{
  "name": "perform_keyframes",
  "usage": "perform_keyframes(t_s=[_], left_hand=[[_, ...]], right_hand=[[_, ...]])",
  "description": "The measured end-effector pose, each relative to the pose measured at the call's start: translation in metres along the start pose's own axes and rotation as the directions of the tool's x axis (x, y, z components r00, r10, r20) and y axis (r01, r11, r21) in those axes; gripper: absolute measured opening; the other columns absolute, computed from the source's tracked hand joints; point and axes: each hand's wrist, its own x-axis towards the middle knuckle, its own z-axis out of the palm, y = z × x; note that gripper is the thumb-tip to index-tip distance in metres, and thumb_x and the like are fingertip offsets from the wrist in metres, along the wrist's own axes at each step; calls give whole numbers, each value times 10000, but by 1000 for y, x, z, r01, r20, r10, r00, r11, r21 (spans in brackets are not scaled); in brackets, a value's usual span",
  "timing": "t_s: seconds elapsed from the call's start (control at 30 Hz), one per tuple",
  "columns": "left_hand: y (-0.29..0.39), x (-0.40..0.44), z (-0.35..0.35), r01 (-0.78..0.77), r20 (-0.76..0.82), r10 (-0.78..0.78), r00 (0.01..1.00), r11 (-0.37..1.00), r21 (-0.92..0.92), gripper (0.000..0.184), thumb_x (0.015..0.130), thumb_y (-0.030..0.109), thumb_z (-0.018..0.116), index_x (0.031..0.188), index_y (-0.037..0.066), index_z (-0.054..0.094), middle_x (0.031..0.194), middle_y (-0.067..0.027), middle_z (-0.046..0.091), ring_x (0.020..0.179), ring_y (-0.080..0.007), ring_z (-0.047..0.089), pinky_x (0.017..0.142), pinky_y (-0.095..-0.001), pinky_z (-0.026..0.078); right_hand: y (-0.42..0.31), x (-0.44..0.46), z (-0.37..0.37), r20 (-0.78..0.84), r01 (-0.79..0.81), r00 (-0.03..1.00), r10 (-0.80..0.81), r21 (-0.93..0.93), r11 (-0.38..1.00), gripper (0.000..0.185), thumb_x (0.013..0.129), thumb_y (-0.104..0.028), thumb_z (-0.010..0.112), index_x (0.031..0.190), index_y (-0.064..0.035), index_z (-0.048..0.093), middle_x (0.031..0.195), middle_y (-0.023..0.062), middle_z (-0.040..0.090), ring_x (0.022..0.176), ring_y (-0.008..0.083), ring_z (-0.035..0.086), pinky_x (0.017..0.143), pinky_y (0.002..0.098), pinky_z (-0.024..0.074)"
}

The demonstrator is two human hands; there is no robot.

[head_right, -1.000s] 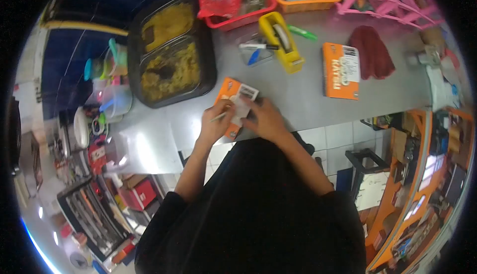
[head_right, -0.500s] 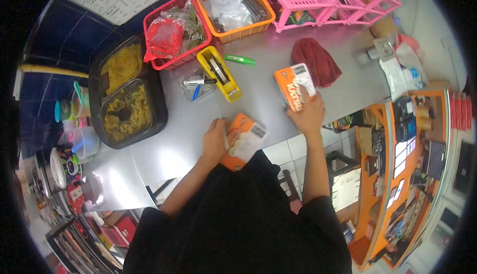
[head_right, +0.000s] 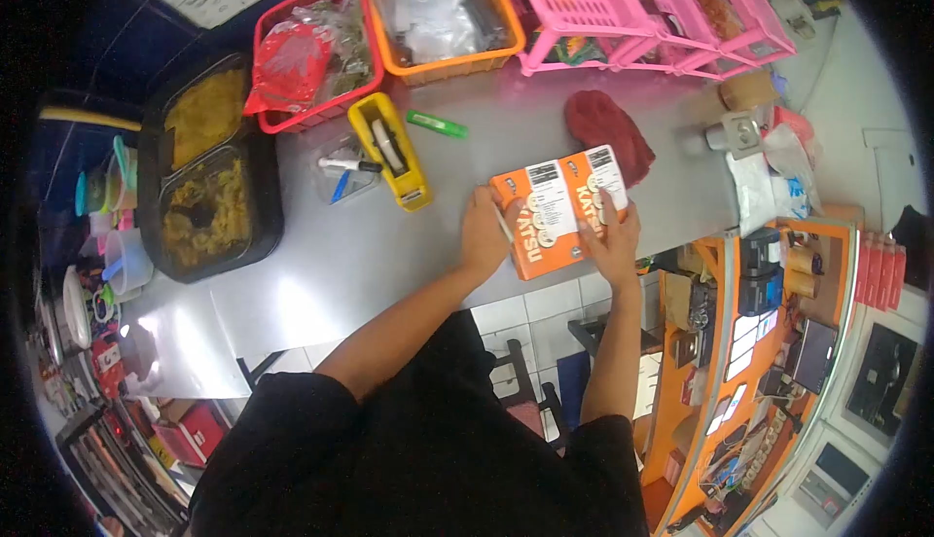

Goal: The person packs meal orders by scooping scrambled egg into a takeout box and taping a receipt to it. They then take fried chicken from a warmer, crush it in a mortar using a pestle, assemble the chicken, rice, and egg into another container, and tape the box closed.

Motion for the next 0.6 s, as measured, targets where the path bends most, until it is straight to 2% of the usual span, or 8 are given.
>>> perform_keyframes(t_s=[0.1,0.2,0.3,0.4,0.43,0.5,0.53,0.6], left_hand=[[-19,-2,-5,26,11,-25,1000,999,-42,391,932,302,690,1115,-13,549,1146,-253,611,999,-441,625,882,-491,507],[-54,-23,-22,-114,-8,115,993,988,106,584,907,153,600,1429,-56,440,1358,-312,544,1242,-449,543,1079,-497,421],[-48,-32,-76,-55,253,40,967,997,53,851,791,24,584,1564,2,229,1396,-350,474,1155,-457,576,986,-513,472],[-65,-53,-144,-136,289,120,950,990,35,872,781,24,583,1581,72,240,1177,-319,598,912,-435,664,783,-503,550],[-59,-69,-189,-140,328,137,935,990,-15,817,788,42,585,1557,73,311,1067,-288,644,861,-424,672,729,-497,559],[-88,-103,-307,-155,196,148,969,988,23,688,795,96,606,1461,61,436,935,-224,668,883,-397,671,693,-496,556],[-104,-122,-380,-30,70,19,997,985,169,559,801,123,618,1351,70,531,960,-195,687,871,-372,678,705,-478,556],[-234,-149,-493,-48,-528,177,830,967,249,290,863,84,580,1143,42,647,892,-163,708,773,-369,684,708,-450,563]], right_hand=[[2,-1,-1,2,4,1000,-4,-40,999,628,984,-381,578,1516,-77,442,1446,236,484,1306,421,469,1189,541,232],[-39,-14,10,-412,-81,911,21,-128,988,549,1001,-317,587,1450,-26,464,1394,236,512,1242,388,518,1084,497,352],[-128,-36,28,-680,-92,727,96,43,995,472,1018,-253,597,1384,24,487,1341,235,539,1178,354,568,980,453,473],[-202,-63,95,-686,117,719,-107,-32,993,352,997,-179,633,1256,52,580,1192,212,632,1006,301,648,826,433,533],[-228,-74,117,-557,193,814,-166,-10,981,339,999,-153,634,1256,57,569,1202,213,612,1000,312,630,843,430,533],[-274,-109,160,-344,313,894,-288,17,950,324,1008,-133,625,1258,61,557,1209,219,591,995,327,614,857,427,533],[-297,-128,181,-269,361,901,-342,27,932,322,1015,-138,613,1260,61,554,1206,224,590,995,332,615,854,427,534],[-358,-171,206,-25,122,992,-121,38,992,311,1025,-145,595,1254,61,553,1191,230,594,1008,334,621,866,414,534]])
